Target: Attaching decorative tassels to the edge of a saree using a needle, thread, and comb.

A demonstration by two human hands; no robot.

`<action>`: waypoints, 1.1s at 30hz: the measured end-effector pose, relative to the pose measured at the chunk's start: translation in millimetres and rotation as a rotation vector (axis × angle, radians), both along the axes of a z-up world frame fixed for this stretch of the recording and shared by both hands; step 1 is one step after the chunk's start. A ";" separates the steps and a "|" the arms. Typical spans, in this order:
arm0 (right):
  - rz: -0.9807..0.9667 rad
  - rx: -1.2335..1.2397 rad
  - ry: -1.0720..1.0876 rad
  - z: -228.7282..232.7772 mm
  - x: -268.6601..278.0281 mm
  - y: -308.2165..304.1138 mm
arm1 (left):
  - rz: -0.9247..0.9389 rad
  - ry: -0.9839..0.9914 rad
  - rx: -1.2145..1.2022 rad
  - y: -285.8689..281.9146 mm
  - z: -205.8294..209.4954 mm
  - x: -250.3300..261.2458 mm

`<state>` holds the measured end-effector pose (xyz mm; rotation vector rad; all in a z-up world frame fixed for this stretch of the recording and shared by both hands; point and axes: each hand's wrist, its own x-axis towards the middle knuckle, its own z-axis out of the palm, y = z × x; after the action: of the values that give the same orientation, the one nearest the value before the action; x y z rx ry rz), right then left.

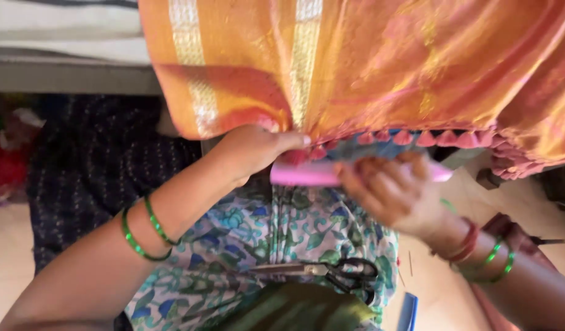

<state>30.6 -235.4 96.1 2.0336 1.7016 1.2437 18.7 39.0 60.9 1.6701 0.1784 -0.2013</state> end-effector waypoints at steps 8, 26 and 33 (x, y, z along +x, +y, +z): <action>0.374 -0.102 0.387 -47.0 -37.5 13.4 | 0.027 -0.260 -0.042 -11.8 -40.6 -6.7; 0.498 1.278 2.369 -102.3 3.8 101.5 | 0.451 -0.685 0.147 -56.2 -85.4 -35.6; 0.306 1.423 1.846 -123.6 -3.1 115.9 | 0.258 -0.579 -0.292 -44.4 -74.4 -23.1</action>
<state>27.5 -119.5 -27.5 4.8813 1.2713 -0.0193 -4.4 -5.4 -13.5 1.3372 -0.0726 0.4321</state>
